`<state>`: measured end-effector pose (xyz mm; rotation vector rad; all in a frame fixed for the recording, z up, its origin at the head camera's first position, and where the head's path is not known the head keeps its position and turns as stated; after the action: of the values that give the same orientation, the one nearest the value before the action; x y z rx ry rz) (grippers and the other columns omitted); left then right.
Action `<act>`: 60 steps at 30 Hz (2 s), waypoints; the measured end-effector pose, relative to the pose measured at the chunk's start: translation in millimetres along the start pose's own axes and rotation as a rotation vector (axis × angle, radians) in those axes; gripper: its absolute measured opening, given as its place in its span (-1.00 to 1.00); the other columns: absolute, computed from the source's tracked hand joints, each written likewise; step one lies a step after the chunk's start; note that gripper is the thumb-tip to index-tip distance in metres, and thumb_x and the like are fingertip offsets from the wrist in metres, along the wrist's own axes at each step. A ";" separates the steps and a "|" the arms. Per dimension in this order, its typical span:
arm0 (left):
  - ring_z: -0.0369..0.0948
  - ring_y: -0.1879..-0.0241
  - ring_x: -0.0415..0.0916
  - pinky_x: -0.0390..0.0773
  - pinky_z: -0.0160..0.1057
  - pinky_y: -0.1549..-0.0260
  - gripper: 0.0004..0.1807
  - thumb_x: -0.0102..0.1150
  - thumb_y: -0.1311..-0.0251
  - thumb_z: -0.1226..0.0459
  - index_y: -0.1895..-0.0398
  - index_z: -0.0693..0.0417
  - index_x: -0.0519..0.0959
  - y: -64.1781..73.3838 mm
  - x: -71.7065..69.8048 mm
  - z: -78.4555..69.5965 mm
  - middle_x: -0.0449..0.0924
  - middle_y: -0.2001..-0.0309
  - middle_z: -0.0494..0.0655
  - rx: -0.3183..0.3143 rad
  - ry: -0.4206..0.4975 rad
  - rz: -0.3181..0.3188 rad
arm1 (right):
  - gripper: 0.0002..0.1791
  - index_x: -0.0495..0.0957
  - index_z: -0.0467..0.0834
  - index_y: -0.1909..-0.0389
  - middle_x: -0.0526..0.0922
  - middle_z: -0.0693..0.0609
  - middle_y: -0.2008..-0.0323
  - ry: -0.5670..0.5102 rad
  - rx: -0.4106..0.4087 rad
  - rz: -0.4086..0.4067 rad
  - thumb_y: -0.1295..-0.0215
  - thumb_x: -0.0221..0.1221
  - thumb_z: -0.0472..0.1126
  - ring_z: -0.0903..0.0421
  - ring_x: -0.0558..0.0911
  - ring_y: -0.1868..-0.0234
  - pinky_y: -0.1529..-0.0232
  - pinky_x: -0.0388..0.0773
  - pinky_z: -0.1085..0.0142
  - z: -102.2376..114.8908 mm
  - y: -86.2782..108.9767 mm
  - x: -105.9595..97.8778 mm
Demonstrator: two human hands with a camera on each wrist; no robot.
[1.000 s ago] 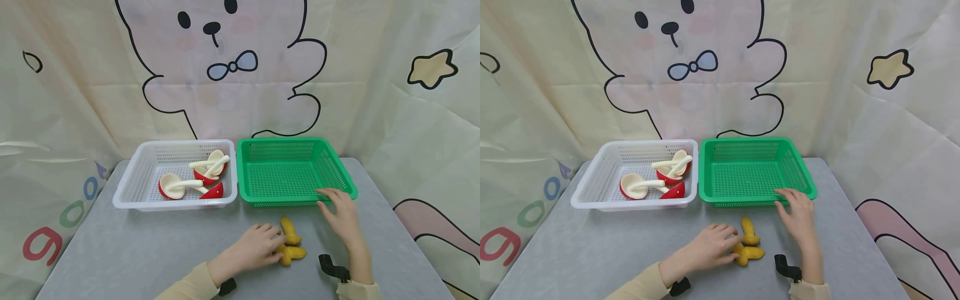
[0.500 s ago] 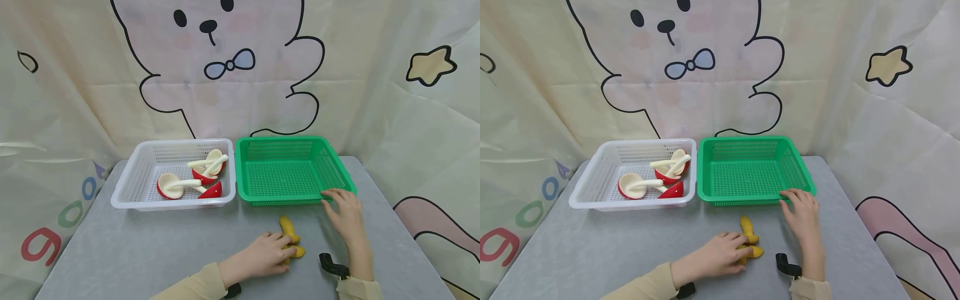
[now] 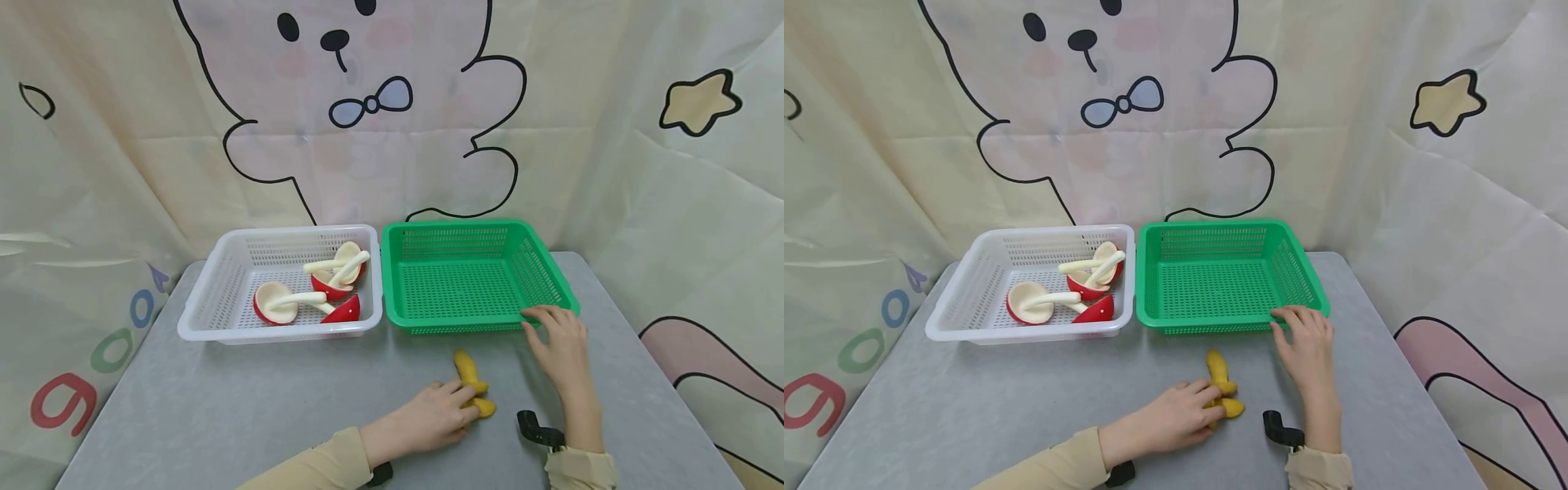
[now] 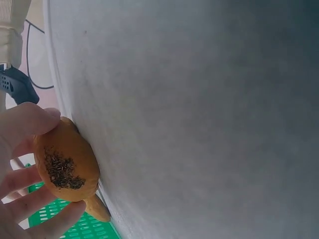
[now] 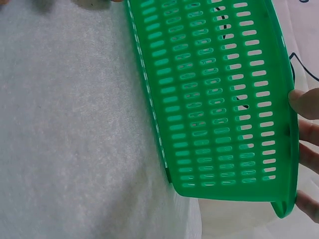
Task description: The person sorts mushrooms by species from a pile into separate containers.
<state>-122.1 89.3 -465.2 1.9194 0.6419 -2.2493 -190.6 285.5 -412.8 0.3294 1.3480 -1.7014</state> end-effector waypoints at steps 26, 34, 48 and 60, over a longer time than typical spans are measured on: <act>-0.29 0.02 0.49 0.57 -0.38 0.12 -0.80 0.18 -0.20 0.10 0.11 -0.20 0.58 13.0 -41.2 5.2 0.52 0.09 -0.27 0.002 -0.018 -0.246 | -0.77 0.65 -0.17 0.24 0.64 -0.19 0.19 -0.020 0.002 -0.022 -0.04 0.34 -0.42 -0.21 0.45 0.08 0.00 0.23 -0.26 0.9 -0.5 0.2; -0.26 0.03 0.50 0.56 -0.38 0.05 -0.78 0.19 -0.17 0.13 0.11 -0.15 0.62 12.7 -60.1 12.3 0.57 0.09 -0.23 0.004 -0.048 -0.334 | -0.76 0.65 -0.18 0.25 0.64 -0.20 0.20 -0.017 -0.001 -0.029 -0.02 0.34 -0.44 -0.22 0.45 0.08 0.03 0.24 -0.25 2.0 -0.6 -0.6; -0.25 0.03 0.52 0.57 -0.39 0.08 -0.76 0.24 -0.15 0.12 0.12 -0.11 0.62 5.5 -83.3 27.7 0.58 0.12 -0.21 0.053 -0.126 -0.365 | -0.76 0.65 -0.18 0.25 0.64 -0.20 0.20 -0.012 -0.009 -0.030 -0.02 0.34 -0.44 -0.21 0.46 0.08 0.01 0.24 -0.24 2.7 0.1 -0.6; -0.27 0.05 0.51 0.57 -0.47 0.16 -0.77 0.21 -0.19 0.14 0.09 -0.11 0.62 -11.4 -99.8 52.8 0.59 0.10 -0.22 0.077 -0.158 -0.283 | -0.76 0.65 -0.18 0.24 0.64 -0.18 0.20 -0.012 -0.008 -0.038 -0.03 0.34 -0.44 -0.19 0.46 0.08 0.00 0.25 -0.23 2.6 -0.1 -0.8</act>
<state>-155.4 60.9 -360.5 1.7542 0.8628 -2.5983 -189.5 283.6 -411.2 0.2899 1.3592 -1.7265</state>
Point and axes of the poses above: each hand's wrist, its own y-axis away from the middle knuckle, its own x-axis out of the palm, z = x × y, the point moved 6 cm from there along -y, towards the middle knuckle
